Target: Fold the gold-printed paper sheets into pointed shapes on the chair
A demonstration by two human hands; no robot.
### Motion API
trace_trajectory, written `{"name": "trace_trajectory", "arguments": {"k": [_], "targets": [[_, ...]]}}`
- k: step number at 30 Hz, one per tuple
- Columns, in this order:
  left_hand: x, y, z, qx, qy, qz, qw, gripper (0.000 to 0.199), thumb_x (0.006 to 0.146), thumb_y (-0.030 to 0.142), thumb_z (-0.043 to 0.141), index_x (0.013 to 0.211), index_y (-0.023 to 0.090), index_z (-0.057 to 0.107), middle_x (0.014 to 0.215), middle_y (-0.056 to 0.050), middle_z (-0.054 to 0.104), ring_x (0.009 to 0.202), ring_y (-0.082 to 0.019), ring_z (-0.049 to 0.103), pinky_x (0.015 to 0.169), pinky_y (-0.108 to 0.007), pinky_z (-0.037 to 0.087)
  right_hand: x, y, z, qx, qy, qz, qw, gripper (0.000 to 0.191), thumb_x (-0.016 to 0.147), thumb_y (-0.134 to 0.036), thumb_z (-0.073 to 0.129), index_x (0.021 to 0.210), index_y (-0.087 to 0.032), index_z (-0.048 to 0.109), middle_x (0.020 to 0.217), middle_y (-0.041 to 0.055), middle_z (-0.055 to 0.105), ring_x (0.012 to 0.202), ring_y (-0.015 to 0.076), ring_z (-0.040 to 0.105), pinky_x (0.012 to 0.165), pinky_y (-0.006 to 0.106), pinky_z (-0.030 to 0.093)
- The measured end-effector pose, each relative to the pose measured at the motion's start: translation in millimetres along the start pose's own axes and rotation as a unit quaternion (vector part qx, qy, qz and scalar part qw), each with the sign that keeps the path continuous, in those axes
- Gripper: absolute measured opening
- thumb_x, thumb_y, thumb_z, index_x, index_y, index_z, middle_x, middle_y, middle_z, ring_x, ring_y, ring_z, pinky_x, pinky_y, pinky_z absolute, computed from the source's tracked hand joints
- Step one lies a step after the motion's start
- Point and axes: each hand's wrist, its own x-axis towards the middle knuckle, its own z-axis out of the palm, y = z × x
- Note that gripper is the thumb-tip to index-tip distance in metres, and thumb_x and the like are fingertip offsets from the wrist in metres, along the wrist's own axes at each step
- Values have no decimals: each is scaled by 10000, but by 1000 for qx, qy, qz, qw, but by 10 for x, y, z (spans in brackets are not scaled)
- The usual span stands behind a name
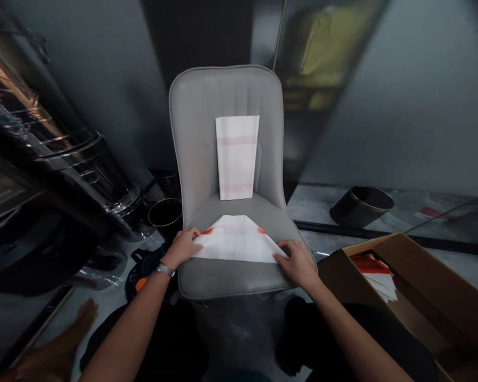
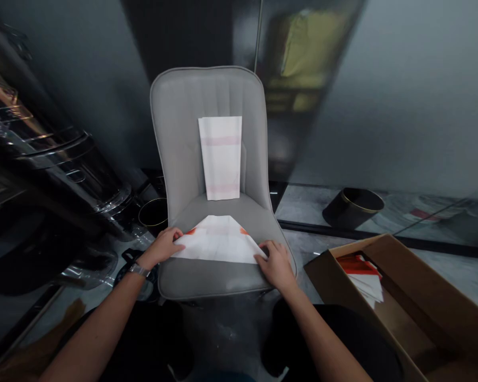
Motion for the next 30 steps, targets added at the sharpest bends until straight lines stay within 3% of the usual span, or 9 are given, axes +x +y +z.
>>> {"name": "trace_trajectory", "arguments": {"k": [4, 8, 10, 13, 16, 19, 22, 27, 30], "targets": [[-39, -37, -33, -33, -18, 9, 999, 141, 729, 216, 697, 837, 203, 607, 907, -36, 680, 886, -240, 635, 826, -328, 476, -1, -10, -35, 21, -12, -10, 1000, 342, 871, -441, 548, 1107, -238, 689, 1107, 105, 722, 1081, 323, 648, 1006, 515, 474], [-43, -99, -60, -89, -41, 17, 995, 279, 764, 353, 698, 984, 189, 645, 967, -38, 696, 886, -225, 639, 788, -304, 476, -6, -26, -46, 42, -14, -19, 999, 340, 871, -431, 540, 1081, -231, 717, 1102, 104, 729, 1094, 317, 647, 1006, 503, 485], [-29, -120, -74, -112, -54, 22, 992, 283, 806, 424, 648, 952, 182, 664, 936, -38, 694, 869, -224, 632, 768, -303, 466, 0, -34, -48, 57, -14, -18, 998, 324, 845, -413, 552, 1044, -230, 730, 1054, 98, 731, 1052, 314, 654, 982, 500, 499], [-7, -129, -94, -129, -71, 29, 989, 270, 809, 452, 615, 778, 186, 649, 788, -14, 653, 769, -207, 598, 693, -292, 427, 19, -35, -57, 105, -15, 18, 994, 429, 764, -383, 607, 1138, -204, 719, 933, 74, 710, 880, 285, 668, 859, 457, 548], [0, -112, -112, -145, -74, 32, 986, 249, 771, 434, 645, 756, 186, 627, 764, -2, 631, 741, -192, 579, 667, -280, 404, 38, -28, -95, 167, -68, 75, 981, 522, 711, -375, 658, 1196, -188, 703, 756, 9, 645, 665, 224, 621, 664, 368, 537], [-8, -83, -128, -163, -78, 29, 983, 246, 751, 420, 667, 788, 181, 623, 769, -1, 639, 738, -186, 586, 654, -269, 406, 36, -50, -159, 203, -141, 90, 965, 397, 680, -369, 694, 1038, -201, 734, 708, -9, 628, 624, 199, 594, 601, 330, 495], [-15, -71, -135, -176, -88, 25, 980, 267, 737, 430, 690, 807, 179, 630, 735, 8, 639, 708, -183, 594, 619, -258, 403, 30, -128, -216, 230, -170, 82, 955, 238, 651, -324, 690, 863, -217, 694, 754, 9, 673, 683, 200, 609, 629, 320, 501], [9, -59, -152, -186, -78, 28, 979, 293, 733, 449, 712, 816, 184, 615, 696, 24, 626, 668, -176, 594, 590, -249, 402, 114, -299, -370, 218, -136, 54, 965, 106, 689, -326, 630, 722, -229, 601, 686, 0, 651, 642, 185, 599, 594, 298, 468], [20, 43, -212, -193, -8, 56, 980, 272, 785, 440, 705, 850, 193, 612, 792, -5, 677, 783, -203, 645, 695, -278, 477, 167, -376, -602, 209, -58, -1, 976, 158, 798, -380, 622, 751, -229, 627, 757, 27, 712, 662, 198, 644, 606, 308, 497]]}}
